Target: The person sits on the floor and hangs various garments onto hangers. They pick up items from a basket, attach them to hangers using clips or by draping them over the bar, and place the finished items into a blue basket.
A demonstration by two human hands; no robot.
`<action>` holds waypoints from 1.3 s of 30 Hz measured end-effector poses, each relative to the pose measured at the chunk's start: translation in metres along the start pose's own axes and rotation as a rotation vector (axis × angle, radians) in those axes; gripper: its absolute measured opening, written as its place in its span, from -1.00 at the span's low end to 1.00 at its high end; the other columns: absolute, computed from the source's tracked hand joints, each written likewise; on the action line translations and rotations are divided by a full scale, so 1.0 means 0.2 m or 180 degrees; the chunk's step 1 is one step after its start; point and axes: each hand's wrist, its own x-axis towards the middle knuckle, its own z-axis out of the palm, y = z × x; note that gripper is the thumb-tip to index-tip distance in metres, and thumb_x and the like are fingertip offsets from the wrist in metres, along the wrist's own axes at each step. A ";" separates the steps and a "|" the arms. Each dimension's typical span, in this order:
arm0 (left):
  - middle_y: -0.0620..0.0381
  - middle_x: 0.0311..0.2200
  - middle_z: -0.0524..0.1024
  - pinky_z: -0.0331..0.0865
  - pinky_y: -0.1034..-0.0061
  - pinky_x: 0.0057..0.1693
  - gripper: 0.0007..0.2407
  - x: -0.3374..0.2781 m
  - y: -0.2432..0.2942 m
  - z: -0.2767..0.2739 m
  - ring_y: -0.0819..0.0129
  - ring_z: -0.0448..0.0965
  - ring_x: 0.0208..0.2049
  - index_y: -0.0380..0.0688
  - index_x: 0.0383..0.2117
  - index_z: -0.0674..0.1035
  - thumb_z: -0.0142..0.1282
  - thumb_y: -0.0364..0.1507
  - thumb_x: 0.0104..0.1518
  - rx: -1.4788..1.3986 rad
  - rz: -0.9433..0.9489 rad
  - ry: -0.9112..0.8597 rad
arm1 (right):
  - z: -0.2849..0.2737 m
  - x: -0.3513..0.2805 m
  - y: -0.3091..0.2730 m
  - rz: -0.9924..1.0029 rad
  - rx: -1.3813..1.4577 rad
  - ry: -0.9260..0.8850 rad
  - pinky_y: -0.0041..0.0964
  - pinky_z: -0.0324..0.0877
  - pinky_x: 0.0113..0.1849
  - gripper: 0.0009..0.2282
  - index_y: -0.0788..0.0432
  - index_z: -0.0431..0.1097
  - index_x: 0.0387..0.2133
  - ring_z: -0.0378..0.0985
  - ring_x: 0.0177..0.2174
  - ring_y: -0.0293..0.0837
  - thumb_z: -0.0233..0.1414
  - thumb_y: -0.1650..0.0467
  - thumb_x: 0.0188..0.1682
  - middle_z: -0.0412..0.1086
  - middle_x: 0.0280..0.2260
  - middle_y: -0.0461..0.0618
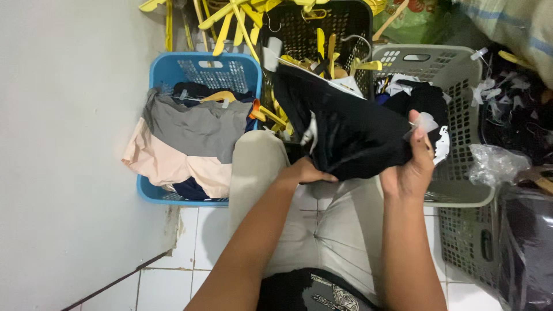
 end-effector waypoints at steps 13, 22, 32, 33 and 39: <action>-0.13 0.01 0.57 0.40 0.32 0.16 -0.55 -0.01 -0.04 -0.15 0.12 0.58 0.02 -0.36 0.14 0.51 0.04 -0.29 0.18 -0.3009 -0.1043 0.0566 | -0.36 0.07 0.06 0.0171 0.0458 0.0384 0.02 0.10 0.33 -0.57 0.00 0.32 0.23 0.33 0.29 -0.05 0.16 0.25 0.09 0.33 0.27 -0.08; 0.08 -0.07 0.53 0.30 0.40 0.26 -0.74 -0.25 -0.02 -0.95 0.31 0.47 0.03 -0.31 -0.11 0.58 -0.12 -0.35 0.40 -0.3267 0.1382 0.3126 | -0.15 0.01 0.17 0.0526 0.0396 -0.0021 0.05 0.03 0.34 -0.60 -0.05 0.30 0.23 0.29 0.30 -0.06 0.09 0.24 0.13 0.28 0.29 -0.09; -0.05 0.02 0.56 0.39 0.35 0.30 -0.80 -1.37 0.33 -1.71 0.14 0.54 0.11 -0.35 0.00 0.56 0.00 -0.54 0.32 -0.0745 0.2143 0.3706 | 0.35 -0.03 0.54 0.1357 0.0521 -0.0819 0.08 0.18 0.25 -0.51 0.01 0.12 0.29 0.31 0.23 -0.01 0.06 0.29 0.10 0.30 0.24 0.04; -0.03 0.00 0.54 0.38 0.36 0.29 -0.79 -1.40 0.28 -1.73 0.15 0.53 0.09 -0.35 0.00 0.55 0.03 -0.52 0.31 -0.0877 0.1996 0.3663 | 0.35 -0.02 0.58 0.1427 0.0442 -0.0935 0.06 0.21 0.23 -0.49 0.03 0.10 0.31 0.33 0.21 -0.02 0.06 0.31 0.09 0.31 0.23 0.05; -0.26 0.22 0.37 0.22 0.09 0.29 -0.39 -1.28 -0.57 -1.17 -0.19 0.33 0.25 -0.22 0.22 0.41 0.26 -0.18 0.05 0.0653 -0.0995 0.3626 | 0.24 -0.12 0.88 0.1985 0.0235 -0.0538 -0.17 0.33 0.11 -0.54 0.24 0.15 0.28 0.45 0.06 -0.12 0.00 0.42 0.10 0.39 0.11 0.06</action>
